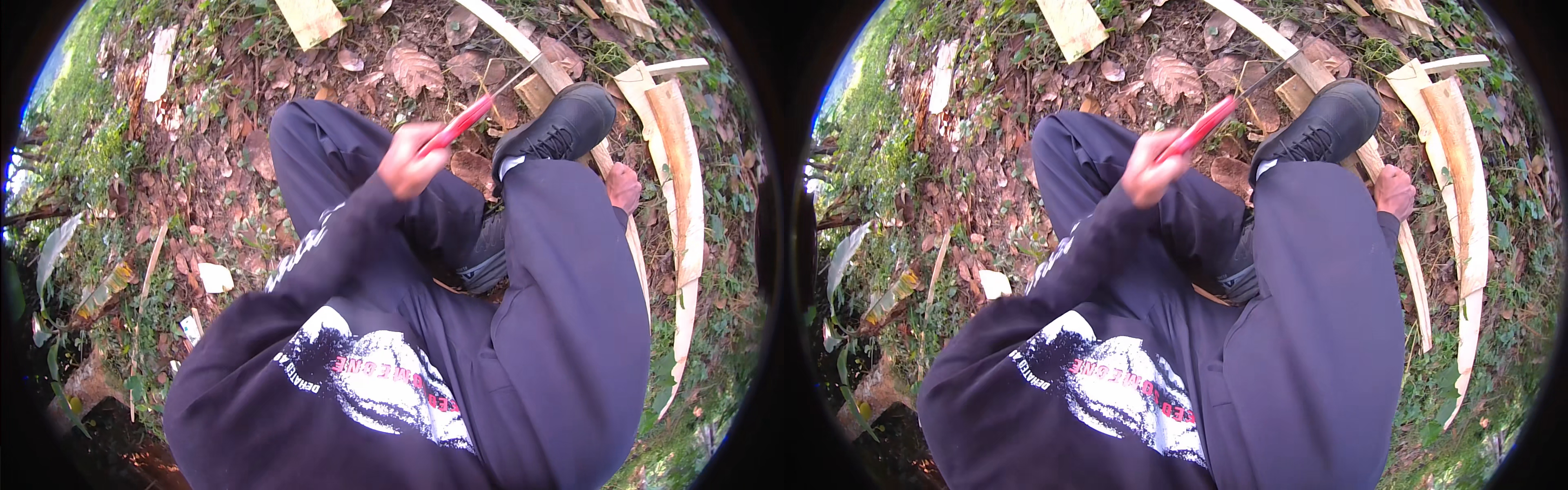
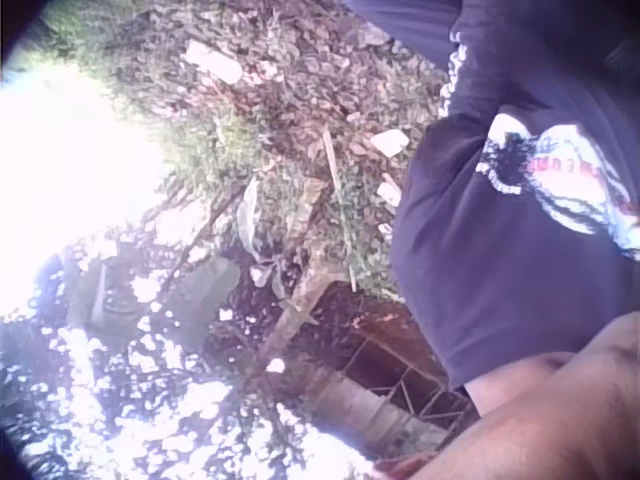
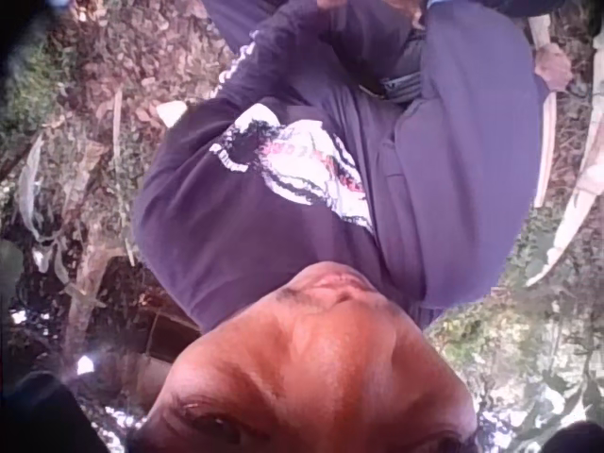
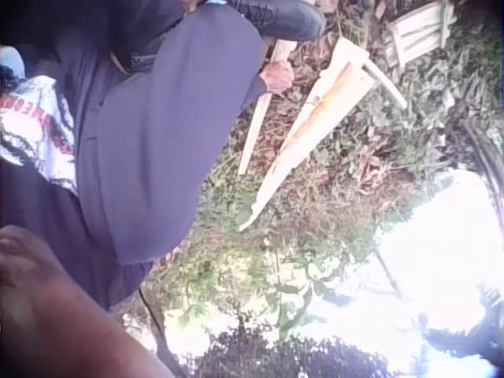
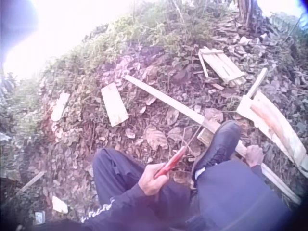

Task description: The person sits on the ground and uses a red hand saw to cut a long, thin piece of wood. They hold the wood steady with their left hand and saw with their right hand, creating sawdust. The person adjusts their grip and the wood's position several times during the process.

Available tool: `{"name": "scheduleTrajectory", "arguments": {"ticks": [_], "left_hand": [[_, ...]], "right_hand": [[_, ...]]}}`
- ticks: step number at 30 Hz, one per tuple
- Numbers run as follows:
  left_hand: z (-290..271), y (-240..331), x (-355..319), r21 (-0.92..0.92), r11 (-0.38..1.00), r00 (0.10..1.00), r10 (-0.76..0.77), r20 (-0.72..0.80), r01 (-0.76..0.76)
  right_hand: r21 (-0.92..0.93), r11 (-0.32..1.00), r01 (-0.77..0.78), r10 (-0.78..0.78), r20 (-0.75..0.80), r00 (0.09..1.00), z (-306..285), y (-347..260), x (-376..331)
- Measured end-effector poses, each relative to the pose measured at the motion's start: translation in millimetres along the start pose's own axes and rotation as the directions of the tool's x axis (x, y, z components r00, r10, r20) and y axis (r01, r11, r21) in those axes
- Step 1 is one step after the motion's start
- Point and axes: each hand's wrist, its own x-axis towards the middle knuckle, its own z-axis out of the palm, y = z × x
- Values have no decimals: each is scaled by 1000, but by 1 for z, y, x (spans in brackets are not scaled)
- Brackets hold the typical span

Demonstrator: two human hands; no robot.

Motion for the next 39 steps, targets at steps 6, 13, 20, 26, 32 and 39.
{"name": "scheduleTrajectory", "arguments": {"ticks": [6, 13, 20, 26, 32, 39], "left_hand": [[32, -19, 94, 241, 935, 965, 262, 24, -260], [0, 1, -23, -94, 990, 994, -103, 23, 105], [-15, 2, 15, -33, 997, 997, -64, 37, 65], [-27, 30, -23, -140, 972, 982, -182, 50, 188], [-22, 39, -37, -96, 970, 974, -222, 40, 225], [-33, 42, -45, -139, 979, 989, -150, 2, 149]], "right_hand": [[18, 1000, -5, 5, -2, 1000, 0, -2, 2], [73, 997, 27, -19, -106, 994, -10, -11, -1], [3, 999, -37, 37, -13, 999, 3, -5, 22], [6, 997, 80, -80, -61, 995, -11, -2, 13], [45, 997, 55, -51, -79, 996, 0, 6, -4], [25, 999, 21, -19, -84, 996, -4, 5, -7]]}}
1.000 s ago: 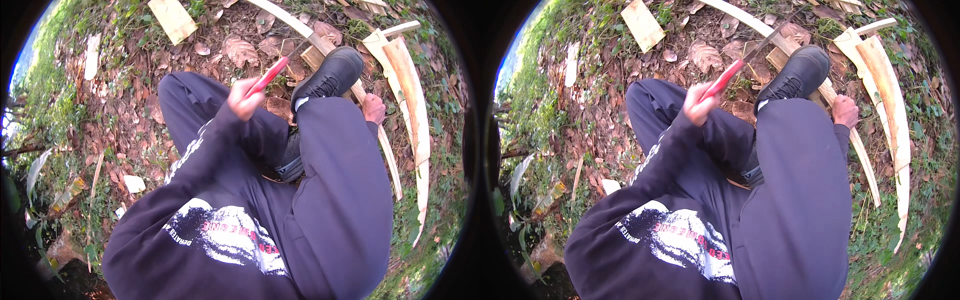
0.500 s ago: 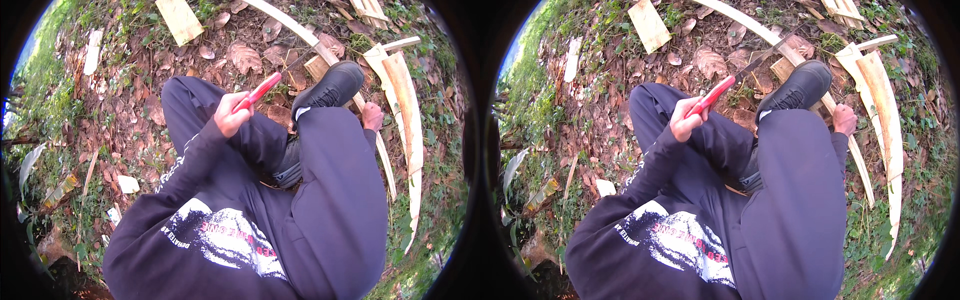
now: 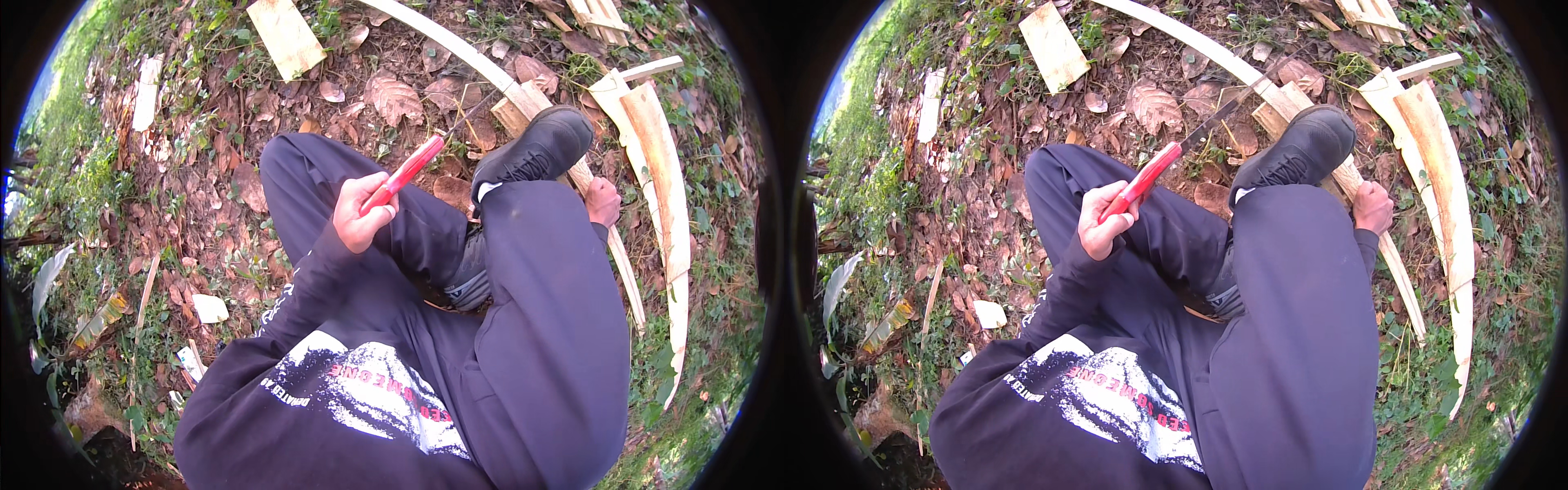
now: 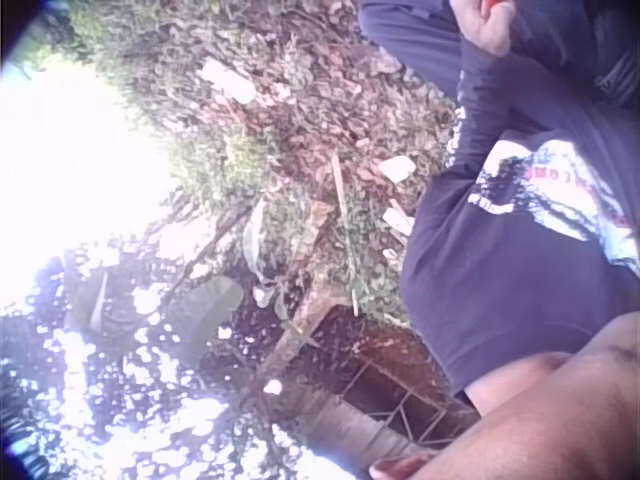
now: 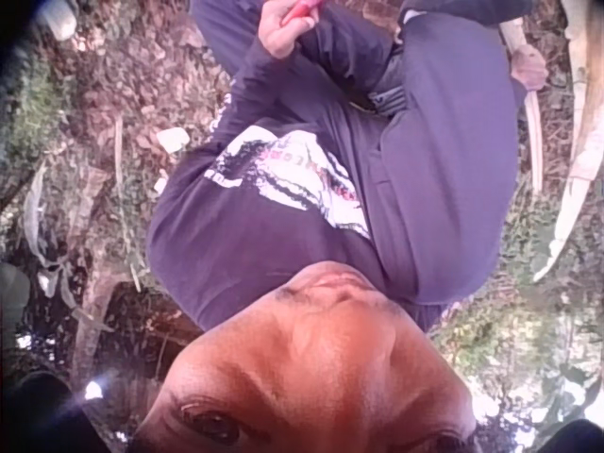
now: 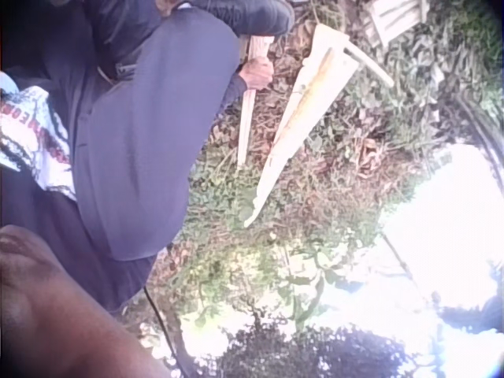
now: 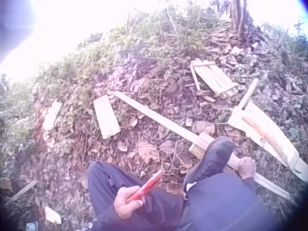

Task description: The person sits on the ground and uses a red hand saw to cut a long, thin piece of wood. They hold the wood steady with their left hand and saw with their right hand, creating sawdust. The person adjusts their grip and the wood's position several times during the process.

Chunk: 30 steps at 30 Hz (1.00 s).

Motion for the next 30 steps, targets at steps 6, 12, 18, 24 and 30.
{"name": "scheduleTrajectory", "arguments": {"ticks": [6, 12, 18, 24, 30], "left_hand": [[0, -6, 6, -75, 997, 1000, -18, -19, 17], [11, -19, 18, -135, 991, 1000, -22, -1, 22], [18, -38, 23, -145, 989, 999, -44, -11, 41], [26, -50, 22, -67, 998, 1000, -5, 9, 5], [51, -40, 96, 8, 999, 999, 33, 5, -33]], "right_hand": [[-6, 1000, -6, 7, 49, 999, 0, 2, 1], [-51, 997, -56, 59, 68, 996, -8, -8, -5], [-53, 997, -62, 66, 87, 994, 8, 8, 3], [-50, 999, -21, 23, 44, 999, 10, 7, 4], [-48, 999, 11, -9, 38, 999, 13, 1, 2]]}}
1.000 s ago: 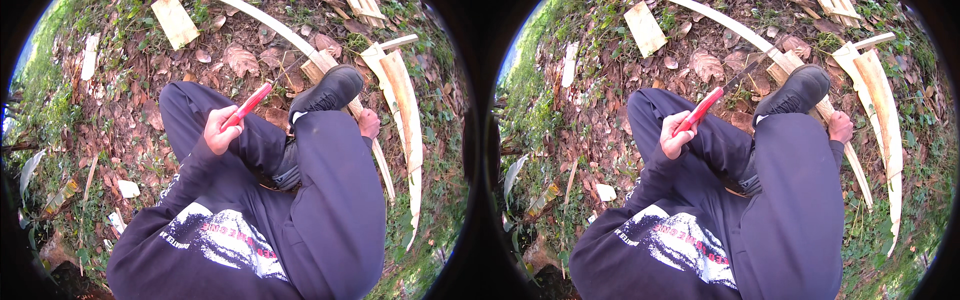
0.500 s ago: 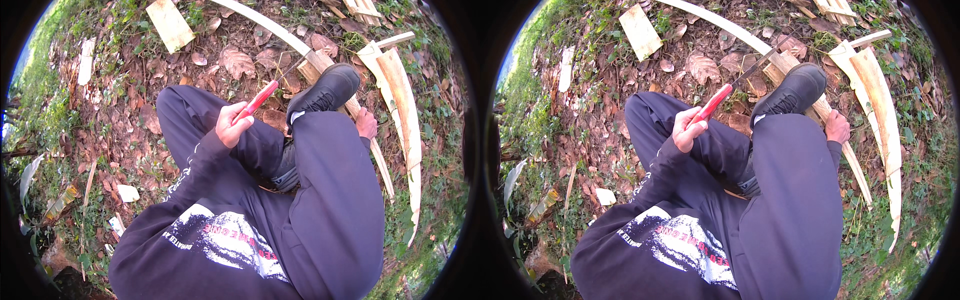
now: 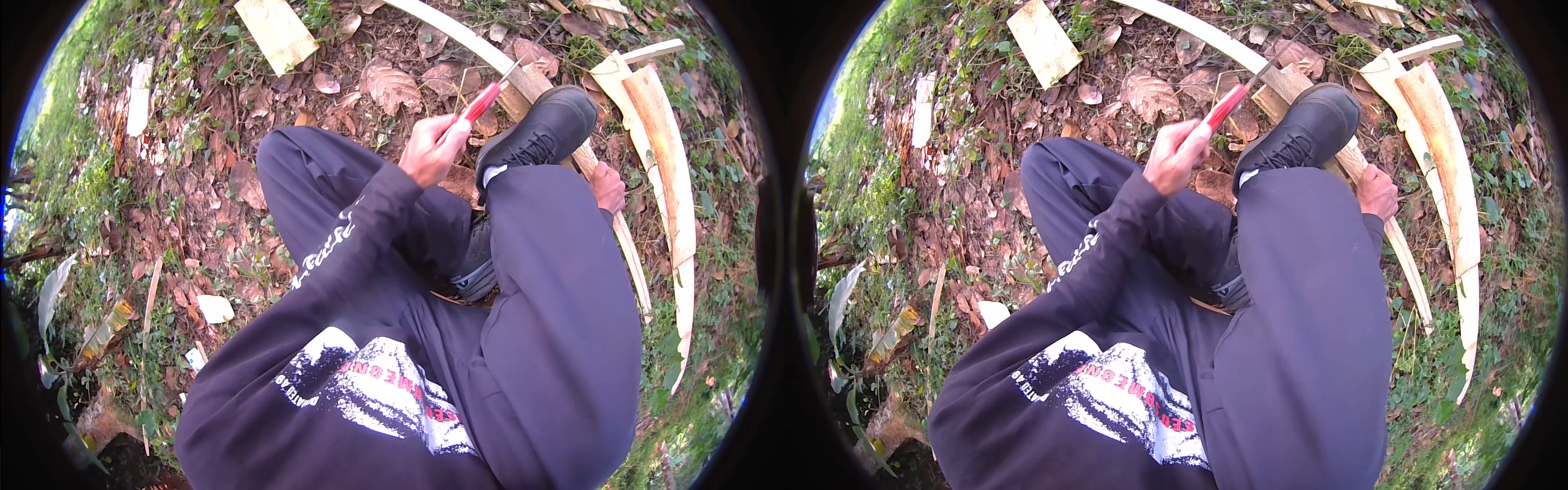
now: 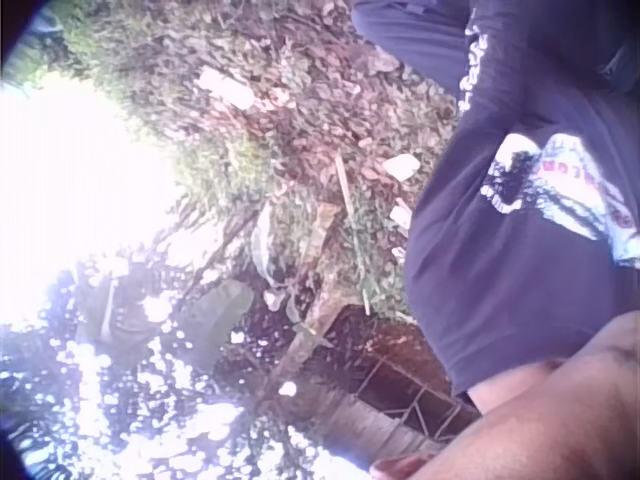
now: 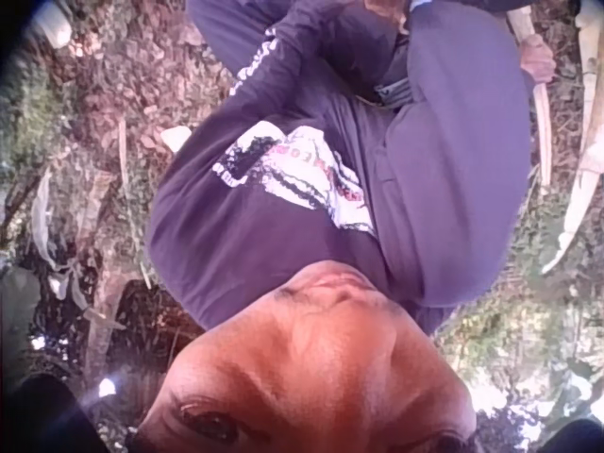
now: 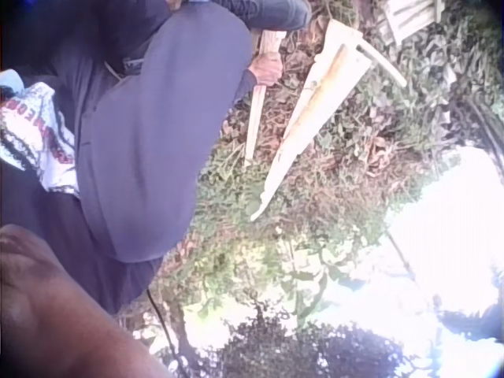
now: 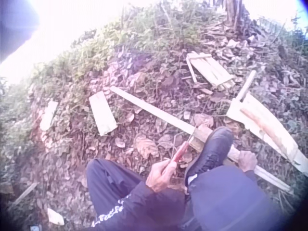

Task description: The person sits on the ground and uses a red hand saw to cut a long, thin piece of wood. They hold the wood steady with their left hand and saw with their right hand, creating sawdust. The person adjusts their grip and the wood's position several times during the process.

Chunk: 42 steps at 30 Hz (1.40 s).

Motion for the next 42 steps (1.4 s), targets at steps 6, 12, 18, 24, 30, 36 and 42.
{"name": "scheduleTrajectory", "arguments": {"ticks": [6, 12, 18, 24, 30, 36, 42], "left_hand": [[-22, 2, -66, -45, 998, 999, -40, -11, 39], [3, -3, 27, -36, 998, 998, 57, 12, -57], [-37, 11, -75, -59, 986, 988, -156, 17, 157], [-3, 0, 33, -124, 992, 997, 41, 71, -33], [-42, 7, -72, -196, 963, 980, -168, 103, 186], [-30, 14, -19, -202, 972, 980, -86, 181, 123], [-28, -3, -42, 129, 984, 971, 89, 224, -120]], "right_hand": [[-14, 1000, 15, -15, -21, 1000, -3, 5, 0], [-4, 1000, 20, -20, -27, 999, 2, 1, 2], [-20, 999, 30, -30, -33, 999, -2, 6, 1], [-20, 999, 48, -48, -37, 998, 1, 4, 4], [-36, 997, 61, -63, -49, 997, 4, 12, 3], [-44, 995, 88, -91, -63, 994, 7, 12, 1], [-64, 991, 119, -124, -84, 989, 8, 19, 0]]}}
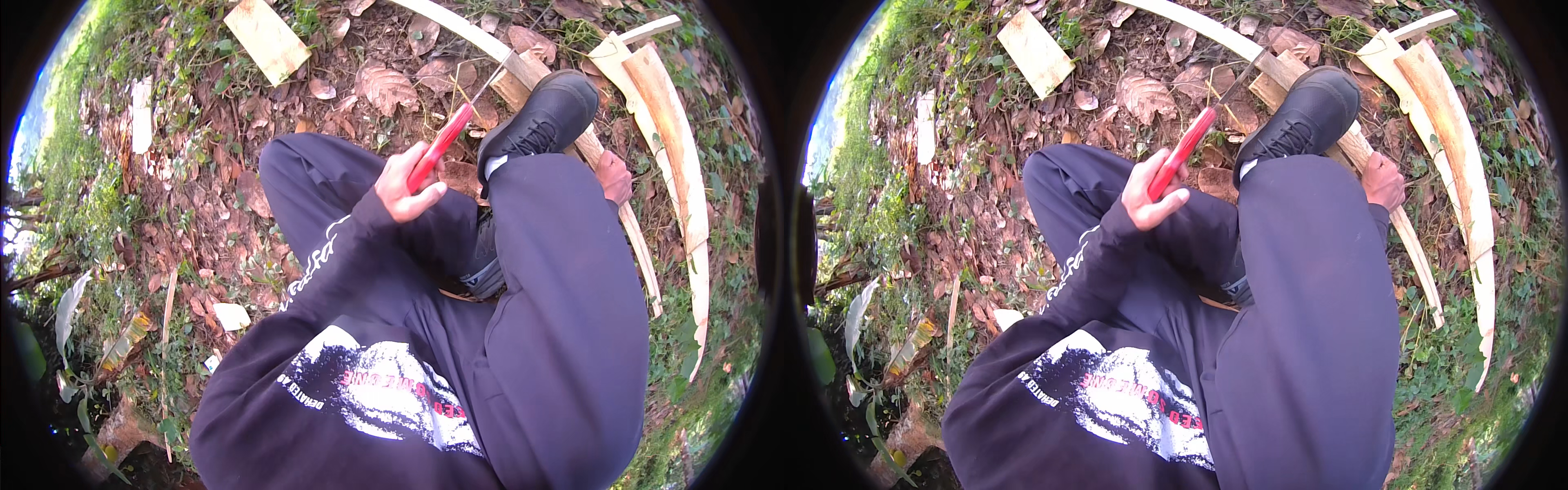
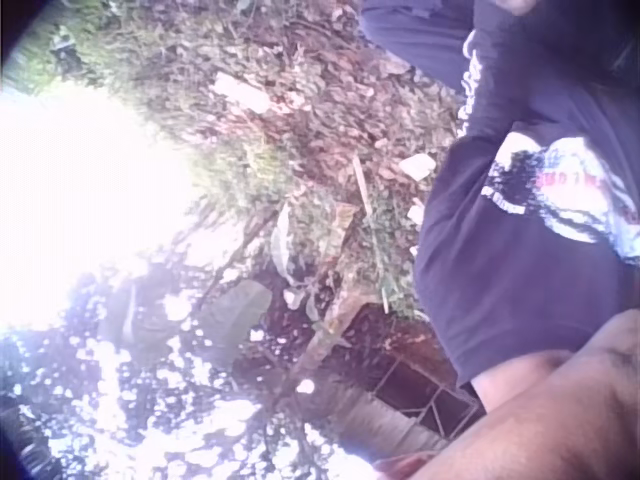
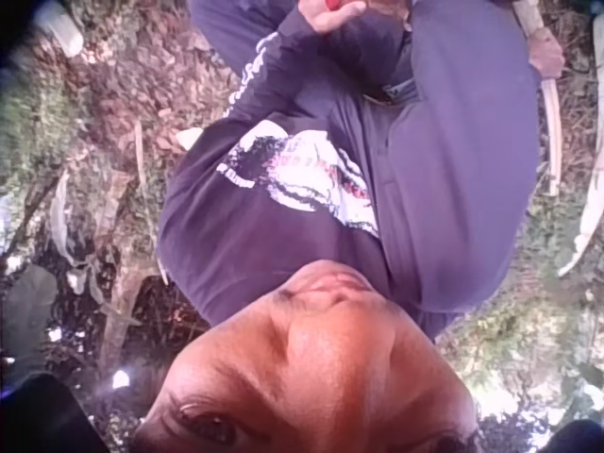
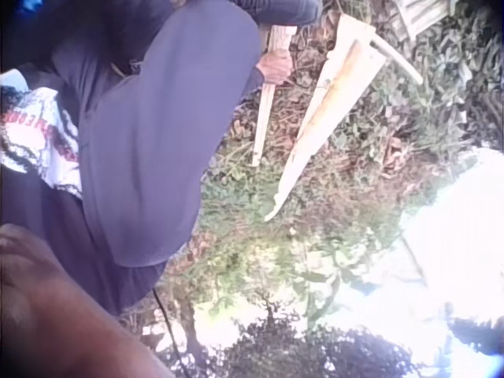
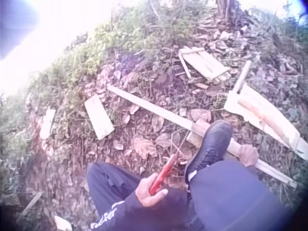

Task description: The person sits on the ground and uses a red hand saw to cut a long, thin piece of wood. They hold the wood steady with their left hand and saw with their right hand, creating sawdust. The person adjusts their grip and the wood's position several times during the process.

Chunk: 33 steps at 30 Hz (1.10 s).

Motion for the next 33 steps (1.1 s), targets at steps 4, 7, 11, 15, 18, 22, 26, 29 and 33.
{"name": "scheduleTrajectory", "arguments": {"ticks": [4, 7, 11, 15, 18, 22, 26, 29, 33], "left_hand": [[1, -17, -31, 198, 977, 994, 97, -54, -85], [-1, -9, -32, 253, 961, 993, 118, -10, -111], [-1, -6, -28, 270, 956, 988, 135, -69, -111], [6, -14, -27, 65, 995, 991, -71, -110, 79], [10, -18, -23, 39, 985, 984, -168, -52, 170], [7, -4, -20, 12, 1000, 1000, 11, 13, -11], [-12, -3, -38, 56, 998, 999, 43, -28, -41], [-3, -20, -33, 228, 971, 976, 120, -180, -77], [11, -28, 55, 380, 911, 951, 244, -189, -159]], "right_hand": [[5, 999, 34, -34, -2, 999, 2, 1, -1], [0, 1000, 2, -2, -6, 1000, 7, -1, 0], [-25, 999, -39, 39, -14, 999, 16, 0, 1], [-21, 998, -53, 53, -6, 999, 17, -2, 0], [-10, 998, -62, 62, 12, 998, 12, -4, -4], [11, 996, -86, 86, 35, 996, 4, -7, -6], [15, 994, -110, 109, 42, 993, -3, -8, -5], [15, 992, -125, 124, 57, 991, -5, -11, -6], [33, 990, -139, 137, 78, 988, -8, -17, -8]]}}
